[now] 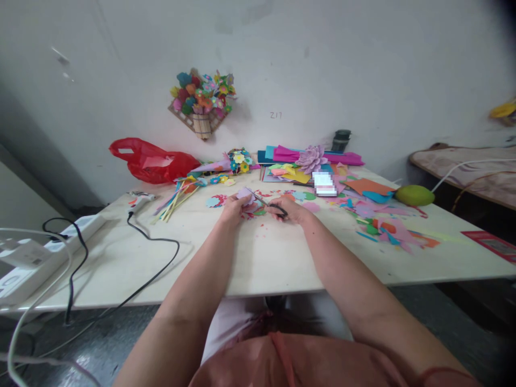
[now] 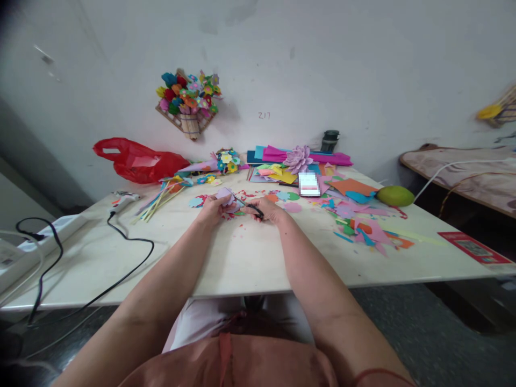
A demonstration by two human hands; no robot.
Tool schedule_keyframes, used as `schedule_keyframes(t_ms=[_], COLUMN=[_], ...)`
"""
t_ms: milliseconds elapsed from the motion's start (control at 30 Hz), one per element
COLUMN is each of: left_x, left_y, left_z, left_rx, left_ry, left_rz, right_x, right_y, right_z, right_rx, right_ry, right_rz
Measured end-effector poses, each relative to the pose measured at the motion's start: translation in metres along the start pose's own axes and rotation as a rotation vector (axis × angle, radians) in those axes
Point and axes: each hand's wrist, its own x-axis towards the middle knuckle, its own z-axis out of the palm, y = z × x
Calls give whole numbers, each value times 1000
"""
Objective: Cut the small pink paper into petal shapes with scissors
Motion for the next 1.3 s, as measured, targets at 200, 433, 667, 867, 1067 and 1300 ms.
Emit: schedule_keyframes(t_ms=[200,433,667,867,1067,1300], left_x=[-3,-5,-6,-4,-4,-5], left_y=[1,2,3,1,1,2], left_z=[1,2,3,2,3,3], left_rx=[56,64,79,30,5,10], left_ry=[-45,-73,-83,-64,-61,-72], left_rz=[-40,-66,-67,-41,-54,-69], right_x=[-1,-1,0,5,5,5], right_y=[2,1,2,9,10,8], right_z=[-2,-2,-2,-4,-4,-3], right_rx=[-35,-41,-45,-57,-50,-67], right_ry=[2,6,7,-10,-13,0], right_rz=[-72,-71,-73,-89,-86,-81])
